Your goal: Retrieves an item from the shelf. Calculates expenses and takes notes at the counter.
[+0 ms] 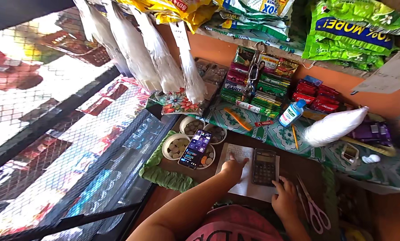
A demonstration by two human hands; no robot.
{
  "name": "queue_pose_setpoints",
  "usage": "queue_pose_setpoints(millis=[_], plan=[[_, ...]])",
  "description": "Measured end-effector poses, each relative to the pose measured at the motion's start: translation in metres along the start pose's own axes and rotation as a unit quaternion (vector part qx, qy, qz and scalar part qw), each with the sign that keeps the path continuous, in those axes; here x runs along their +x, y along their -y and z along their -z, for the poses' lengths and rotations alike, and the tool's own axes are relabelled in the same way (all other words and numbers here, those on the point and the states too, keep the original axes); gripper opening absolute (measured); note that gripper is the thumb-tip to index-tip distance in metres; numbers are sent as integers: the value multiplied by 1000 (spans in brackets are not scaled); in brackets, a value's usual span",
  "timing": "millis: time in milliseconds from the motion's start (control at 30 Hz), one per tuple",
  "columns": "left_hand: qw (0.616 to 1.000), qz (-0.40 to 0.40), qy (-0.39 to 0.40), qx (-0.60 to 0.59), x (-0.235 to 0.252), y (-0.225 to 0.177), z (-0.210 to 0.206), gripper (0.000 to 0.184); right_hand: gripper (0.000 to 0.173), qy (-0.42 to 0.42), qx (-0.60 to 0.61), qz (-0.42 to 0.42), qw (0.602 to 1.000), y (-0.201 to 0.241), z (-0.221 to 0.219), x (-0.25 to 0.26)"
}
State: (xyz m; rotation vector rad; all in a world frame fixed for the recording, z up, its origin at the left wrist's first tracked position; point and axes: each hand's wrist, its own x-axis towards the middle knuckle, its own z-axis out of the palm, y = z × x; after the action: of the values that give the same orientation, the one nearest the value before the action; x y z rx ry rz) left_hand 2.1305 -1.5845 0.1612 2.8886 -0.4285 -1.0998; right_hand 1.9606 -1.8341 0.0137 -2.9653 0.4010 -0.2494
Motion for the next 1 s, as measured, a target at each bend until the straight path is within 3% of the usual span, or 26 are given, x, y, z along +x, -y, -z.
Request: queue_pose_setpoints(millis=[367, 733, 933, 1000], plan=[[1000, 15, -9, 12, -5, 1, -4, 123, 47, 9, 4, 0, 1000, 6, 10, 5], [999, 25, 5, 33, -6, -5, 0, 125, 62, 43, 10, 4, 999, 29, 18, 25], [999, 23, 4, 33, -3, -3, -3, 125, 39, 10, 7, -26, 1000, 7, 5, 18], [999, 20, 5, 37, -5, -3, -2, 124, 39, 13, 4, -21, 1000, 4, 2, 13]])
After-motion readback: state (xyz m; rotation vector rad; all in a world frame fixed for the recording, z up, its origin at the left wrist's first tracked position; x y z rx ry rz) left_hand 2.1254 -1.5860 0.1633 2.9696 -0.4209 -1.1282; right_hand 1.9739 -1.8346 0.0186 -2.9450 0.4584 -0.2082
